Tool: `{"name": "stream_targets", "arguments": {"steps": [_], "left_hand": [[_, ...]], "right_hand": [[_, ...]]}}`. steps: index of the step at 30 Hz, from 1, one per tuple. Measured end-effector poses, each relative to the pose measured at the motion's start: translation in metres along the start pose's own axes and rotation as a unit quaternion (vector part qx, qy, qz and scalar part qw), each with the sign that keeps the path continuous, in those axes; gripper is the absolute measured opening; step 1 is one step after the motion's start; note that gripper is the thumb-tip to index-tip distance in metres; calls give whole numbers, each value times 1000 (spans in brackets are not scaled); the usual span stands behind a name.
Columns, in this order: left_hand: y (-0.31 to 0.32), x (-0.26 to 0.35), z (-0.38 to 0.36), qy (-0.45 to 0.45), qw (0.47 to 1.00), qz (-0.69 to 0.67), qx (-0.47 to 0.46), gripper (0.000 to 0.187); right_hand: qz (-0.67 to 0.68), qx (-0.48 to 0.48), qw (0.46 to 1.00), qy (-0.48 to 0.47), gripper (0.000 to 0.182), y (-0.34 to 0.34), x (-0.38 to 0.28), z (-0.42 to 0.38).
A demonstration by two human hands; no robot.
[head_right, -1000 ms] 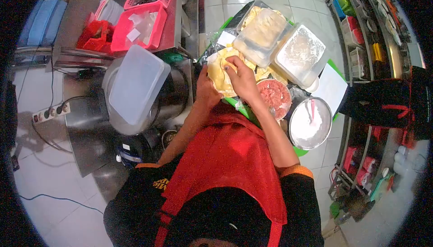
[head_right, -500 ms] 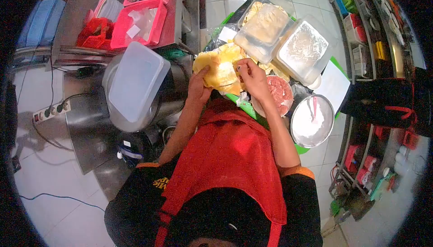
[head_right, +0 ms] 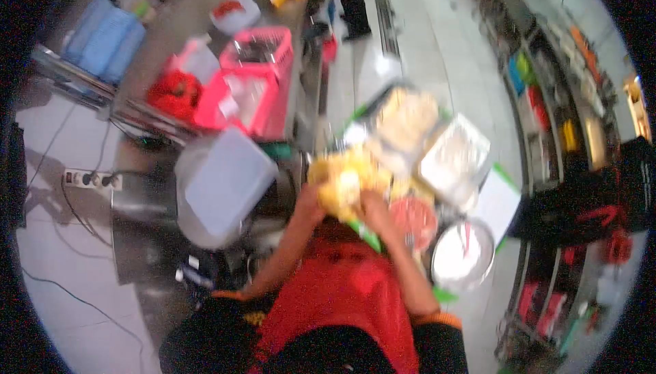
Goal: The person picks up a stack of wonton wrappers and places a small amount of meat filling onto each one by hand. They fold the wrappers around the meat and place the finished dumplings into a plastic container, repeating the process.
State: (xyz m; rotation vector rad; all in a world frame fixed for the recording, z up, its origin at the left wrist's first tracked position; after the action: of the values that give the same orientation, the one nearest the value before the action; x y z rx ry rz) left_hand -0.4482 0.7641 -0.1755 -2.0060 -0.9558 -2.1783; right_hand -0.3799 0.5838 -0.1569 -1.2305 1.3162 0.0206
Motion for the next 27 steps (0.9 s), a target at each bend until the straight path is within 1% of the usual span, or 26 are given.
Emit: {"name": "stream_targets", "arguments": {"steps": [1, 2, 3, 4, 5, 6, 7, 9, 10, 11, 12, 13, 14, 15, 16, 17, 18, 19, 20, 21, 22, 23, 24, 25, 26, 27], "left_hand": [[14, 14, -2, -127, 943, -292, 97, 45], [14, 23, -2, -136, 945, -262, 138, 43], [8, 26, 1, -115, 943, -297, 95, 40], [9, 30, 2, -119, 928, -335, 113, 37], [-4, 27, 2, -21, 997, -58, 51, 39], [-14, 21, -1, 75, 971, 225, -11, 40], [-18, 11, 3, 80, 971, 223, -10, 40], [-24, -3, 12, 47, 998, 24, 27, 44], [-14, 10, 12, 47, 998, 23, 26, 44], [2, 29, 12, -59, 981, -167, 86, 46], [13, 38, 9, -163, 913, -347, 141, 49], [3, 16, 9, -163, 913, -348, 140, 49], [-19, -22, 10, -80, 972, -207, 82, 48], [-33, -44, 10, 6, 998, -60, 23, 46], [-35, -50, 12, 3, 998, -60, 22, 46], [-33, -54, 13, -17, 993, -116, 28, 46], [-33, -59, 7, -44, 984, -171, 38, 46], [-13, -19, -1, 92, 993, -7, -69, 47], [9, 23, -4, 213, 948, 152, -179, 52], [-1, 11, -8, 185, 947, 171, -198, 51], [-10, -6, -10, 163, 943, 189, -219, 51], [-8, -19, -6, 97, 970, 113, -193, 49], [0, -29, 1, 46, 984, 39, -168, 48], [28, 4, -2, -34, 988, -130, -81, 46], [54, 44, -8, -111, 949, -293, 15, 43], [49, 48, -16, 55, 990, -68, -107, 40]], "right_hand": [[-18, 23, 998, -58, 23, -6, -5, -2], [40, 23, 998, -36, 26, -11, -10, -4], [44, -7, 999, -1, 31, -23, -15, -5], [88, -38, 992, 78, 29, -37, -24, -10], [109, -2, 992, 66, 27, -43, -20, -11], [131, 31, 989, 59, 26, -48, -18, -16], [128, 34, 990, 55, 26, -58, -26, -18], [269, 85, 936, 209, 22, -81, -41, -27], [268, 86, 937, 209, 22, -83, -35, -26], [320, 70, 919, 221, 25, -84, -22, -25], [370, 53, 898, 234, 31, -86, -13, -27], [397, 66, 885, 235, 40, -93, -14, -28], [396, 68, 885, 235, 40, -94, -8, -25], [376, 109, 907, 156, 40, -96, -1, -20], [353, 149, 920, 77, 40, -98, 2, -18], [328, 137, 928, 108, 45, -109, -6, -18], [366, 162, 913, 79, 44, -106, -2, -12], [295, 196, 933, 61, 42, -112, -4, -7], [189, 244, 950, 48, 37, -123, -24, -5], [127, 223, 966, 40, 32, -140, -63, -12], [112, 245, 961, -68, 31, -146, -95, -14], [95, 209, 960, -161, 31, -156, -125, -18], [96, 207, 962, -149, 31, -154, -128, -14], [61, 161, 961, -217, 33, -150, -134, -11], [26, 111, 952, -284, 35, -146, -138, -12], [25, 108, 952, -285, 35, -140, -133, -12]]}}
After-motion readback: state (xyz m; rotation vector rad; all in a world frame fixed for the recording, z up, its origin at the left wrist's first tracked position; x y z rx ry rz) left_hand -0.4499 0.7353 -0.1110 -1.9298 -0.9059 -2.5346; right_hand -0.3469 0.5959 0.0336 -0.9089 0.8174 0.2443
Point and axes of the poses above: each hand's wrist, its own z-axis towards the middle knuckle, its own y-axis out of the palm, x = y × z, the point moved 2 cm from there along z, towards the middle knuckle, and after that the axes turned 7 degrees about y, right-handed, at the moved point
